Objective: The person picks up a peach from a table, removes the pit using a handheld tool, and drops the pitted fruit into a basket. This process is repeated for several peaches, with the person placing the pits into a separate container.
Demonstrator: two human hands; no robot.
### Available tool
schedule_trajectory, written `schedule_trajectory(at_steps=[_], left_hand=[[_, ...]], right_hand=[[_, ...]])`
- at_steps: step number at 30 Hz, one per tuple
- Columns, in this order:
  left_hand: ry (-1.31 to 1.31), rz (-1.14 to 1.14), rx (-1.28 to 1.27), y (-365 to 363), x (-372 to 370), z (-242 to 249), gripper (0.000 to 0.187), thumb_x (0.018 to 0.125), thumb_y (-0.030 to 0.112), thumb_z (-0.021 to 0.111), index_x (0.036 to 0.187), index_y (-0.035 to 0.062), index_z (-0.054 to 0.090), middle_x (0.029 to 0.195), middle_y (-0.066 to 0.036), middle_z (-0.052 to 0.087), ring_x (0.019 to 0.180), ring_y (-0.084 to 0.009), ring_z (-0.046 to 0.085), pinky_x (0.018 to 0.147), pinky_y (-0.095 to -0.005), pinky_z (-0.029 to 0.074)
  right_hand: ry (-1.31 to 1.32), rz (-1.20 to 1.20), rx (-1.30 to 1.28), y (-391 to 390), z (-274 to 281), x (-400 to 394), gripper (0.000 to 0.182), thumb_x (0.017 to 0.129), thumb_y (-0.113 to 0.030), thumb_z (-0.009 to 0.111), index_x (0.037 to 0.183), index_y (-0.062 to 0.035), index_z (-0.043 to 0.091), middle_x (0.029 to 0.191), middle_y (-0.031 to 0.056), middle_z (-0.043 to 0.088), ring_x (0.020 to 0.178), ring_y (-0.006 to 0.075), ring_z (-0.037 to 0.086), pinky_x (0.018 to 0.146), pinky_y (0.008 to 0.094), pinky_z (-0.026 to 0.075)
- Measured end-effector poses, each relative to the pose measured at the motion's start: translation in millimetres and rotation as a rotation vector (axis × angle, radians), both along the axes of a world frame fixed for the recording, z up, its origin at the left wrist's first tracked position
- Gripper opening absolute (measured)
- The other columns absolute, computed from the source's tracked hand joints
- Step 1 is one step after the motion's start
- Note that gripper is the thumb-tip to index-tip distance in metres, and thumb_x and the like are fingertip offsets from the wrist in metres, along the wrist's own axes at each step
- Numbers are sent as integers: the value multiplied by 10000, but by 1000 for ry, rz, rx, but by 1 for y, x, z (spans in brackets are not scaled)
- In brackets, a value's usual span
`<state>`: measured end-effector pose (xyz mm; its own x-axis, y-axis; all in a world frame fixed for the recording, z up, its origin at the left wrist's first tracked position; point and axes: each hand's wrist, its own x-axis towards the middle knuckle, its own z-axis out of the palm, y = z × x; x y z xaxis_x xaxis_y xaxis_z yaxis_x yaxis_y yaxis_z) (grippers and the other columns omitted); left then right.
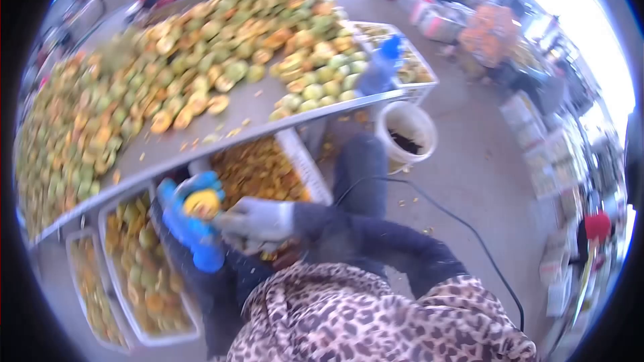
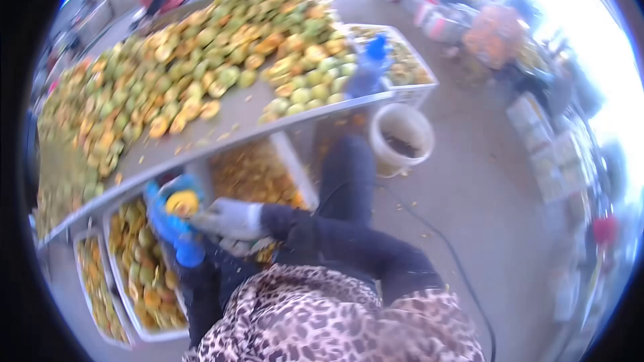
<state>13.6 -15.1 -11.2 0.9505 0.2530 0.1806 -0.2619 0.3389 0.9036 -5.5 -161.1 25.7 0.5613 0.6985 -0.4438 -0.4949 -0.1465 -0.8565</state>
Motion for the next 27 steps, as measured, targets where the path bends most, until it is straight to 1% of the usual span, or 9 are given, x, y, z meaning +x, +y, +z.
schedule_trajectory(at_steps=[5,7,10,11,13,15,20,22,27], left_hand=[[-396,126,50,-4,5,4,442,1001,336,375,935,-46,588,751,-145,635,632,-221,616,600,-325,524],[8,-343,208,20,14,-3,431,984,335,435,1158,-49,525,797,-152,621,659,-251,604,598,-348,525],[-682,-116,168,-17,1,11,419,965,342,490,1099,-48,565,640,-101,530,602,-220,540,580,-353,510],[-487,22,185,-20,-8,24,447,948,388,494,873,-35,618,610,-90,496,570,-217,515,554,-352,482],[-36,-535,-677,-3,16,21,514,915,470,443,914,-10,625,688,-121,563,617,-251,557,549,-331,488],[260,-106,-772,-11,17,21,522,913,479,440,924,-5,636,770,-133,653,639,-256,625,521,-311,509],[329,-254,-442,15,14,-29,388,962,387,433,1083,43,565,863,-115,668,697,-260,666,564,-342,547],[299,-253,-463,15,14,-34,382,965,380,441,1124,48,539,899,-109,660,757,-252,664,607,-349,551],[114,-206,-146,4,5,-43,425,997,316,415,1315,34,426,1212,-93,537,1050,-168,562,932,-284,453]], right_hand=[[65,-1,126,-5,6,-3,495,939,-534,438,719,-93,485,512,-42,375,391,51,348,343,216,277],[-76,69,4,-12,-1,-3,458,949,-476,458,743,-68,484,529,-34,394,367,56,363,321,221,290],[130,36,276,-14,0,-20,437,959,-459,429,754,-81,510,559,-36,400,407,43,365,357,203,300],[168,-18,406,-10,0,-26,421,964,-451,413,775,-90,521,602,-36,434,447,33,385,386,194,318],[39,-105,225,0,0,-15,470,958,-469,425,717,-73,503,511,-31,362,367,56,320,333,210,258],[263,-178,422,-9,6,-9,504,959,-495,396,707,-71,501,545,-20,441,358,75,329,332,235,271],[-560,-392,-483,-30,-40,34,465,948,-443,464,724,-42,535,524,70,542,440,184,551,430,279,419],[-1581,-385,-964,-26,-50,43,295,917,-375,537,957,-84,553,581,152,586,477,311,593,434,404,466],[-1592,-143,-1099,-5,-41,37,295,932,-406,486,892,-114,502,590,144,592,544,369,607,467,472,472]])
